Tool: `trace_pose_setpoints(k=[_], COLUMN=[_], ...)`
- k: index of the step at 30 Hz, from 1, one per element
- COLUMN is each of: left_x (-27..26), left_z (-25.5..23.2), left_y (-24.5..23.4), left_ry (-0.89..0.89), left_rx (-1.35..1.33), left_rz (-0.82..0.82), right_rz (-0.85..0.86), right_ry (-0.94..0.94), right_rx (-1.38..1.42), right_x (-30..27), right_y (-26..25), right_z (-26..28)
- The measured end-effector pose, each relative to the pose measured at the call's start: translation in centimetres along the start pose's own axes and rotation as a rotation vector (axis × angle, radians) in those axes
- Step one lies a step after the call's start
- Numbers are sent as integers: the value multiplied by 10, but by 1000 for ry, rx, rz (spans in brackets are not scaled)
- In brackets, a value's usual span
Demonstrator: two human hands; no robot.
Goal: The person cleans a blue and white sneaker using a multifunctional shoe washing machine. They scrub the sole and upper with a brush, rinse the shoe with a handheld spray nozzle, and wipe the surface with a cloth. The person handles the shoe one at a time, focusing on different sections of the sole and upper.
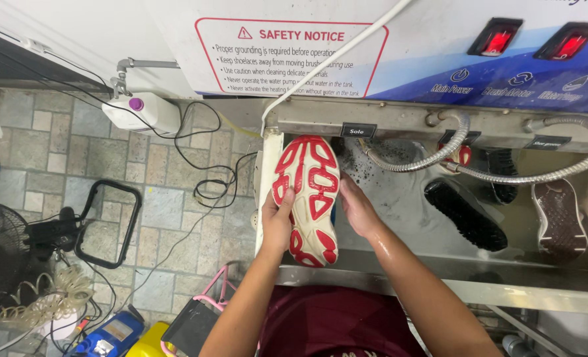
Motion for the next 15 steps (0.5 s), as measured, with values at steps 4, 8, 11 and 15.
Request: trace_pose_setpoints(k=[4, 8, 11, 15], left_x=[-5, -10, -12, -15], left_z=[3, 21, 30, 47], left_y=[0, 19, 36, 50], left_ry=[-69, -249, -268, -134], left_rx=[-294, -553, -574, -486], left_rz=[-20, 15, 99, 128], right_rz=[62, -12, -65, -96], right_ry=[50, 355, 352, 103], right_rx=[-357, -58, -55, -295], right_x=[-21, -65, -83, -93], right_y=[-2, -34, -54, -75], right_z=[-5, -35, -35, 3])
Point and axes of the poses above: each hand's wrist, its own x-axis towards the middle knuckle, its own y-axis out of the palm, z = x × y, the point moved 7 cm from there along x, towards the middle knuckle, and after that the axes turned 2 degrees about -z, right-handed, at the moved point
